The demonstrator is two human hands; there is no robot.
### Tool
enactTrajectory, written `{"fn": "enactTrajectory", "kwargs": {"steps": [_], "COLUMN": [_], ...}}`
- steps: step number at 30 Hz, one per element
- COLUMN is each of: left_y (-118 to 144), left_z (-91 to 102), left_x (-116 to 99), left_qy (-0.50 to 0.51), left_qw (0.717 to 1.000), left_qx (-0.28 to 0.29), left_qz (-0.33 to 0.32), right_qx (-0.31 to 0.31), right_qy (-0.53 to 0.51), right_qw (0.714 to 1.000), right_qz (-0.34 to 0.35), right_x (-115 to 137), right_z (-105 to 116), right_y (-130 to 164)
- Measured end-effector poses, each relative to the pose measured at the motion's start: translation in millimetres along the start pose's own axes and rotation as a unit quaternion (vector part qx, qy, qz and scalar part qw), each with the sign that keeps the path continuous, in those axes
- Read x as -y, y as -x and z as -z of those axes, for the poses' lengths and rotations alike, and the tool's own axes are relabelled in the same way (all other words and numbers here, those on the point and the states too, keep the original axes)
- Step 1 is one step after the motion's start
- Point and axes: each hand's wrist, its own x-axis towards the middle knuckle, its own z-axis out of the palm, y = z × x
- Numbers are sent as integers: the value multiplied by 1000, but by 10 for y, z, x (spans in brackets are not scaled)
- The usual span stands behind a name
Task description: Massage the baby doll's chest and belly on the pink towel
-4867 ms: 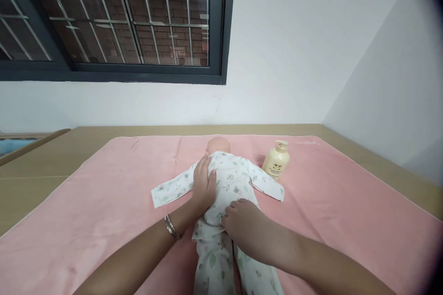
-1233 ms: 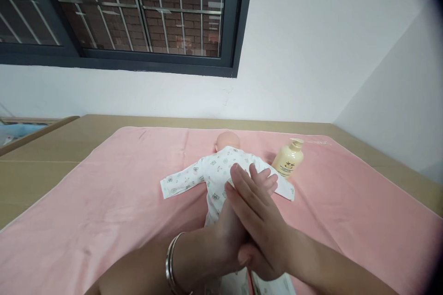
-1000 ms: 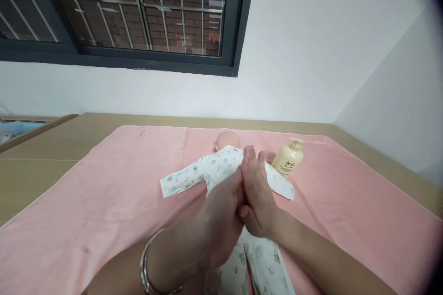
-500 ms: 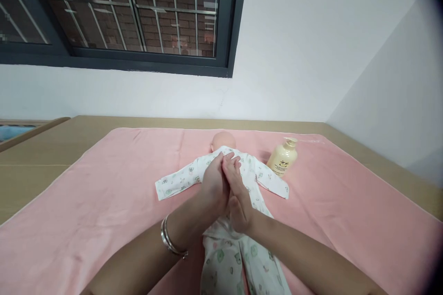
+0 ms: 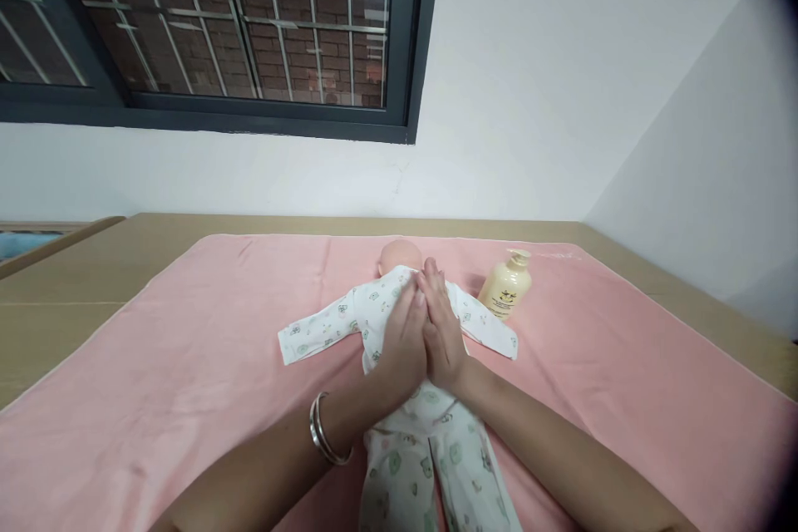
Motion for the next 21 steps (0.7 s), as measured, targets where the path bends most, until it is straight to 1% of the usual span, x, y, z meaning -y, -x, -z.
{"fn": "enactTrajectory", "kwargs": {"steps": [2,3,4,6,10,13,15,18,19,21], "left_y": [-181,-264,-334,-422,-409,-348,-323,-305,-302,-294], "left_z": [94,150,207,307,407,420,422,424,424,425], "left_x": [67,110,160,283,544,650,672,679,680,682], "left_qy": [-58,-79,-87,-97,-141,-176,-188,-202,-206,-209], "left_qw": [995,991,988,987,982,975,973,969,967,965], "left_qx": [-70,-92,-105,-109,-101,-86,-84,-85,-87,-90], "left_qz": [-47,-60,-66,-67,-77,-103,-107,-115,-121,-131], "right_qx": [61,101,139,198,265,285,280,262,255,246], "right_qy": [-10,-13,-13,15,95,103,121,180,202,232], "right_qw": [995,990,985,976,958,951,949,938,934,930], "right_qz": [-73,-95,-102,-83,-52,-55,-83,-139,-149,-147], "right_x": [20,28,26,-28,-320,-515,-560,-491,-440,-328], "right_z": [-28,-44,-60,-92,-116,-99,-97,-122,-134,-151], "right_y": [-29,-45,-60,-89,-147,-176,-161,-78,-42,20]}}
